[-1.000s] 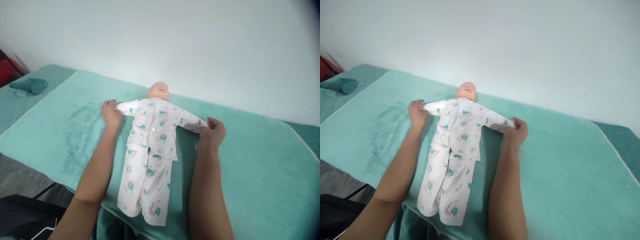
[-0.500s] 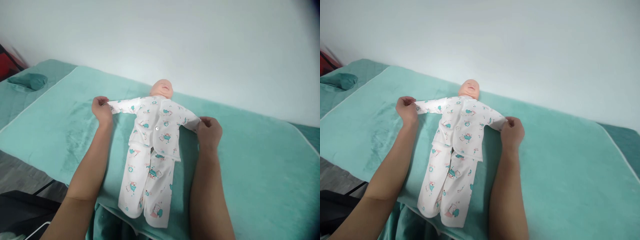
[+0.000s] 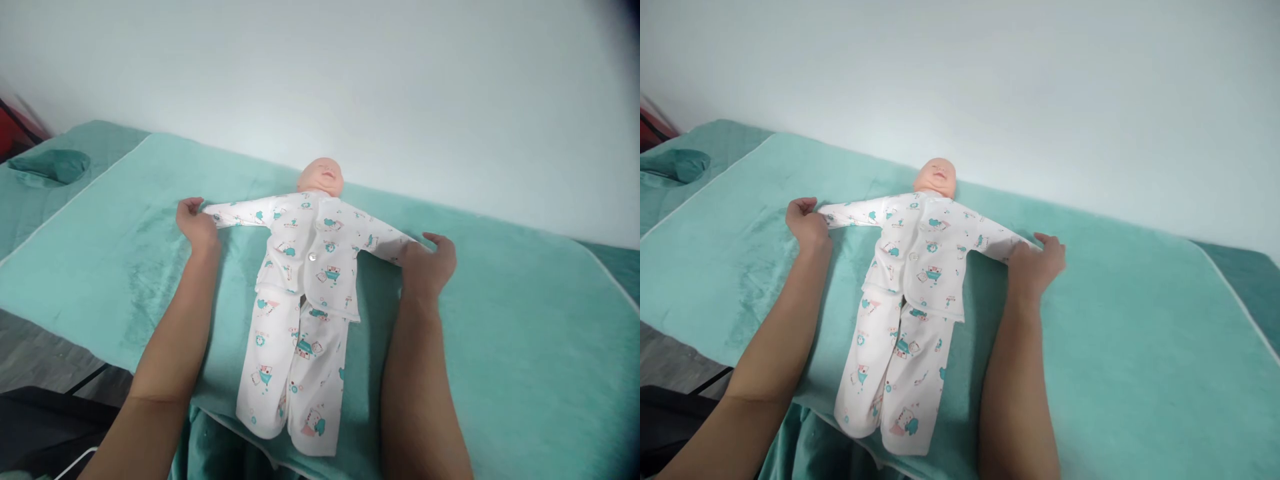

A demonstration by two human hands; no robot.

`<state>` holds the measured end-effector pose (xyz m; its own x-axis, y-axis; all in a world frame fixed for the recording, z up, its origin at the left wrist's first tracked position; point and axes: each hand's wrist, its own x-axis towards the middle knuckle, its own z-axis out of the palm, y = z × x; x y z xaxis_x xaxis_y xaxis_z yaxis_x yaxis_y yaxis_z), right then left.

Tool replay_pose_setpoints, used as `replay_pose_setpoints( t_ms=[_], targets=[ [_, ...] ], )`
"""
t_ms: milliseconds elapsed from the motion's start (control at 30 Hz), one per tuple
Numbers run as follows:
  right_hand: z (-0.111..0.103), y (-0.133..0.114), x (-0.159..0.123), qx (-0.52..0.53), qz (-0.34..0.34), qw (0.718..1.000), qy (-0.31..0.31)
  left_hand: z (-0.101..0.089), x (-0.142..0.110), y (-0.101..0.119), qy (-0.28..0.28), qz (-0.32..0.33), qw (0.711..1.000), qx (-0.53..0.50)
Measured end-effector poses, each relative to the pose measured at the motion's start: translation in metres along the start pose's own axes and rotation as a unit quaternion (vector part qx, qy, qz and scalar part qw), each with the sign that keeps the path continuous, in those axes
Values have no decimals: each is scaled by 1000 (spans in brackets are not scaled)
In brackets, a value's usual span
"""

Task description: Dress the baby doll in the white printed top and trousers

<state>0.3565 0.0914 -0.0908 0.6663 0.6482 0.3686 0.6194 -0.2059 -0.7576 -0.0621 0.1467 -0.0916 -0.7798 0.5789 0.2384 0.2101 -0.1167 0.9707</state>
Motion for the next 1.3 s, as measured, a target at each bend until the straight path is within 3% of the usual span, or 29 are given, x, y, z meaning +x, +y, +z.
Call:
replay_pose_setpoints(
  t_ms=[100, 233, 367, 467, 533, 633, 700, 733, 867, 933, 1033, 1167, 1300],
  targets=[
    [6, -18, -12, 13, -64, 998, -7, -3, -13, 10, -5, 92, 994, 53],
    [14, -49, -38, 134, -132, 977, -98, -4, -34, 26, -47, 228, 968, 96],
    [14, -68, -53, 164, -129, 952, -224, 1, -45, 27, -141, 225, 960, 95],
    [-1, -91, -66, 176, -193, 935, -241, 5, -47, 22, -189, 169, 964, 85],
    [-15, -115, -83, 179, -291, 900, -272, 4, -50, 21, -191, 153, 966, 78],
    [-32, -148, -118, 119, -448, 798, -386, -10, -64, 23, -178, 170, 968, 48],
    [-35, -159, -140, 53, -513, 747, -419, -30, -79, 24, -213, 165, 962, 34],
    [-35, -161, -148, 22, -534, 735, -418, -42, -88, 24, -249, 154, 956, 32],
    [-32, -158, -161, -83, -547, 750, -363, -91, -119, 24, -423, 138, 895, 39],
    [-32, -156, -160, -115, -542, 759, -342, -107, -129, 26, -462, 168, 869, 55],
    [-31, -154, -164, -112, -556, 754, -331, -116, -138, 27, -459, 204, 859, 95],
    [-30, -145, -182, -59, -574, 750, -325, -113, -141, 23, -435, 243, 849, 176],
    [-39, -125, -194, 75, -519, 779, -344, -114, -143, 20, -418, 280, 832, 234]
  ],
)
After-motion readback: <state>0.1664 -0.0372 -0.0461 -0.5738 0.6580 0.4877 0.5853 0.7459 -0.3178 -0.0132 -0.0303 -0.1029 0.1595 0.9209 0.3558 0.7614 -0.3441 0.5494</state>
